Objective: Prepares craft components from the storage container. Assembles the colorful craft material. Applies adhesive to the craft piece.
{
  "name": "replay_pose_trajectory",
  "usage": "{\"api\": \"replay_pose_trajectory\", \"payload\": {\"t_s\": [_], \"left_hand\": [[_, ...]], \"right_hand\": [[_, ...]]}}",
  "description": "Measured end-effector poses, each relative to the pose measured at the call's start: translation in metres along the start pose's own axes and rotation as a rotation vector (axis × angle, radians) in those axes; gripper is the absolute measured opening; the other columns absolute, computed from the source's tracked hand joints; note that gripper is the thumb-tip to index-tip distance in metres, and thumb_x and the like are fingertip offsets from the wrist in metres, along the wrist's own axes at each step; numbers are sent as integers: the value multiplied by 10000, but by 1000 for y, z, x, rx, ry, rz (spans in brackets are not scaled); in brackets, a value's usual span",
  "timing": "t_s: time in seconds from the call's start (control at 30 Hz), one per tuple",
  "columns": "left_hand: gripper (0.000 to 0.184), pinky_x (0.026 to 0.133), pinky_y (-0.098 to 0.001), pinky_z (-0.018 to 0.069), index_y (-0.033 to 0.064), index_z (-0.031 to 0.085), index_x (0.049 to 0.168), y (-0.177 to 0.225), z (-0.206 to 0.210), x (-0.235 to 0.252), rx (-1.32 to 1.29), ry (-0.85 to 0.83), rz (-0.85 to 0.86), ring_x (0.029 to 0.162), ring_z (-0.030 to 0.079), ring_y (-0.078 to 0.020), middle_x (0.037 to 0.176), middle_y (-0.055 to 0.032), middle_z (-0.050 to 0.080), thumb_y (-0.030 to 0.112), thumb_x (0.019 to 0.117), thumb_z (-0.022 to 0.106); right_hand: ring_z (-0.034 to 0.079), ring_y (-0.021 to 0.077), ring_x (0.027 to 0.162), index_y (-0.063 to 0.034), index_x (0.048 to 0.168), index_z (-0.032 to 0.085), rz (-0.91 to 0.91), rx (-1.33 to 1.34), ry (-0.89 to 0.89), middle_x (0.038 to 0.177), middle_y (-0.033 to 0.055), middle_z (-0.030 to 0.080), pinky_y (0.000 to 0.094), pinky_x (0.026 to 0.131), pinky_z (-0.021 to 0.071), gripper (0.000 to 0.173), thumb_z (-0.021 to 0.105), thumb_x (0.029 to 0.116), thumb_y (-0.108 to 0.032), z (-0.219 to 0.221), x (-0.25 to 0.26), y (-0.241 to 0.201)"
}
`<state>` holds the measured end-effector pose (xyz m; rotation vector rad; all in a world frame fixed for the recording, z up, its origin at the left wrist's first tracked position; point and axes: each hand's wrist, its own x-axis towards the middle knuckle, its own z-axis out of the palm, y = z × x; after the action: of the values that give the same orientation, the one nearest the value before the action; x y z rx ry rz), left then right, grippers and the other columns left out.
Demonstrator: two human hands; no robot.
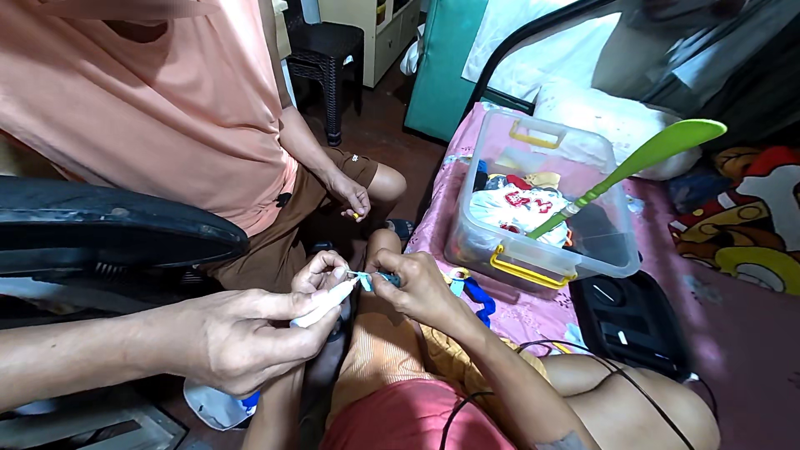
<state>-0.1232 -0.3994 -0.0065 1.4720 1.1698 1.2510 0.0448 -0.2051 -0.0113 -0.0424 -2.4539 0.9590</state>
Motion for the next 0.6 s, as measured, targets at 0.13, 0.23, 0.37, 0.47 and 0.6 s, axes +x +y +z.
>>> {"api": "replay_pose_trajectory", "payload": {"t_s": [0.13,0.23,0.37,0.47,0.6], "left_hand": [[164,750,-144,519,102,564,1163,-15,27,18,-181,318,-23,853,627,-15,1000,27,643,76,1041,458],[166,759,-163,525,92,573,1129,-17,33,22,-157,396,-77,833,625,-22,965,35,641,87,1056,425],[120,589,-163,535,168,669,992,-59,46,38,-113,651,103,651,621,-14,848,75,681,231,1033,575],[134,601,-185,562,163,720,1040,-74,58,52,-255,699,116,659,646,-27,887,55,720,200,997,598],[353,776,-275,590,87,577,1365,-101,60,71,-217,692,-102,908,685,-101,1135,-6,694,144,1058,412]], "right_hand": [[569,117,560,-58,902,699,0,5,0,643,32,621,319,530,446,152,591,948,-154,-1,-2,1],[562,117,558,-53,914,700,20,12,-9,641,32,614,316,536,446,160,583,950,-156,-3,-4,1],[595,132,586,-59,923,718,63,16,-4,668,35,642,356,561,482,178,582,953,-170,-7,-6,5],[610,149,583,-45,915,720,94,0,11,682,43,648,387,548,505,140,623,942,-141,-23,-13,15],[602,141,567,-85,993,713,173,-101,42,721,22,663,385,503,505,129,601,960,-139,-65,-27,31]]}}
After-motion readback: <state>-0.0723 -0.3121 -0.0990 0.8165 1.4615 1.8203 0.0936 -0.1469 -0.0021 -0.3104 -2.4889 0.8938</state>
